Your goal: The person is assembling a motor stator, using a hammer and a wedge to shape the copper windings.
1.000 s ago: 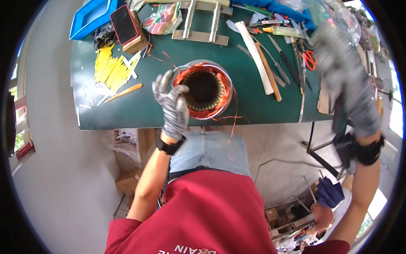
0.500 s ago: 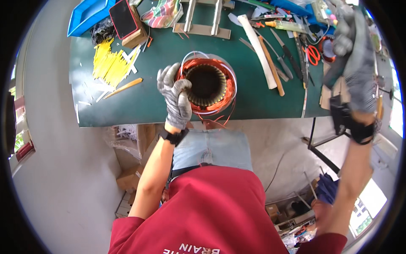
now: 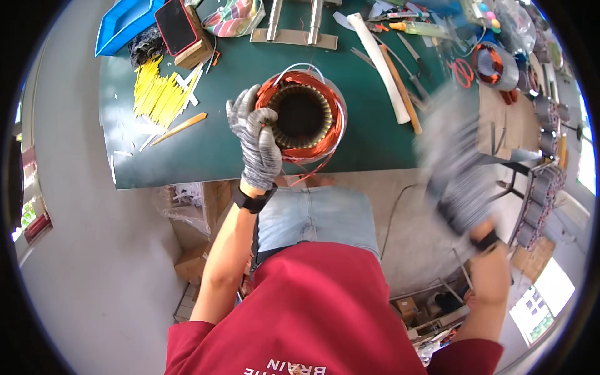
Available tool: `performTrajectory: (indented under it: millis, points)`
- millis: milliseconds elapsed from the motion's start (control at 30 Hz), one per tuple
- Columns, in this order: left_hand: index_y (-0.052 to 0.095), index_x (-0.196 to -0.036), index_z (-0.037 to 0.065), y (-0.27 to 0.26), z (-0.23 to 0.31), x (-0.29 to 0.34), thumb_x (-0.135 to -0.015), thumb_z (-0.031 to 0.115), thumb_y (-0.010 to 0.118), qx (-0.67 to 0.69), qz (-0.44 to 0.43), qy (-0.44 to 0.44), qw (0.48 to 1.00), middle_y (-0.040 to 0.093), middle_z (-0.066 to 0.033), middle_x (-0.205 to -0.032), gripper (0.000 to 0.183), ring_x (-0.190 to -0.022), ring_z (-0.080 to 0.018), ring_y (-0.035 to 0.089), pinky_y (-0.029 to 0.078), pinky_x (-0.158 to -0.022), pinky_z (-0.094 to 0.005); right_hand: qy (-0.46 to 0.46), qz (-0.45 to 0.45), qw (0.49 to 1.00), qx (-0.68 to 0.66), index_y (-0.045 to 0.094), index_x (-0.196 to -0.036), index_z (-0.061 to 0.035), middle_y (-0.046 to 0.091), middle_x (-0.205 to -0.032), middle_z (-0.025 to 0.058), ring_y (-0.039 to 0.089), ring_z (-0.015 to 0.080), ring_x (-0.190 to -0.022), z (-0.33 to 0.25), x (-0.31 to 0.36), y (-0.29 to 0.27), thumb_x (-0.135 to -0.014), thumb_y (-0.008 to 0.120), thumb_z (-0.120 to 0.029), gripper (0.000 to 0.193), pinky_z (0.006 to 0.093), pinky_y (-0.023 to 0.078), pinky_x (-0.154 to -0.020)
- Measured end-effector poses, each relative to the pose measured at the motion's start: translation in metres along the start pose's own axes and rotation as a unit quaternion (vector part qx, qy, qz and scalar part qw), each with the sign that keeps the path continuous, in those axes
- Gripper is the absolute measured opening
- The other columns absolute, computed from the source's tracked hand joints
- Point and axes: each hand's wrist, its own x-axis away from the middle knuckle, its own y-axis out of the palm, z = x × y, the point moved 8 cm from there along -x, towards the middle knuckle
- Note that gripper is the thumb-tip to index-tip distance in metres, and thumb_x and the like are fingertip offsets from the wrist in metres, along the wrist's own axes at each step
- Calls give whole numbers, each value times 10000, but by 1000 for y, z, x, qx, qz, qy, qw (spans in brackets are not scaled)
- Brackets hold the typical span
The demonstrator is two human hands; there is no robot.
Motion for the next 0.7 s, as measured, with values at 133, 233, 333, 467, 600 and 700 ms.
performTrajectory:
  millis: [133, 233, 333, 467, 600, 700]
  points:
    - [595, -929, 127, -26, -23, 8, -783, 174, 424, -83, -90, 14, 992, 506, -135, -1238, 230, -1203, -359, 372, 126, -1069, -522, 277, -367, 879, 131, 582, -892, -114, 482, -673, -62, 490, 134, -494, -13, 73, 146, -888, 570, -281, 167, 304, 426, -439]
    - [600, -955, 154, -8, -21, 15, -788, 122, 398, -49, -56, -19, 997, 505, -101, -1248, 263, -1210, -329, 371, 151, -1070, -497, 155, -299, 940, -45, 565, -953, -92, 485, -740, -16, 470, 94, -601, -65, -4, 49, -912, 527, -272, 189, 230, 386, -503]
    - [587, -943, 150, -13, -20, 23, -784, 107, 393, 1, 9, -52, 999, 512, -103, -1246, 255, -1216, -316, 371, 140, -1079, -489, -158, -211, 904, -337, 475, -1194, -30, 516, -985, 57, 496, 123, -878, -67, -41, 6, -963, 411, -212, 300, 200, 432, -742]
    - [584, -901, 145, 0, -10, -6, -805, 146, 393, 4, -3, 24, 1000, 565, -99, -1180, 214, -1179, -317, 409, 144, -1079, -489, -82, -151, 973, 153, 522, -1105, -75, 557, -989, 97, 547, 197, -865, -22, 69, 93, -888, 516, -261, 286, 319, 480, -736]
    - [604, -905, 128, -25, -14, -2, -754, 82, 429, -53, -66, 60, 995, 552, -123, -1190, 236, -1127, -345, 439, 187, -1060, -490, 334, -366, 831, 252, 549, -1063, -99, 585, -856, 65, 573, 180, -736, -32, 57, 113, -881, 560, -339, 302, 338, 502, -610]
    - [606, -858, 113, -7, -20, 17, -705, 88, 444, -16, -23, -48, 998, 525, -156, -1207, 225, -1174, -347, 404, 200, -1054, -489, -187, -256, 948, 16, 519, -1109, -61, 567, -908, 37, 555, 77, -767, -56, -9, 7, -944, 480, -265, 265, 220, 477, -597]
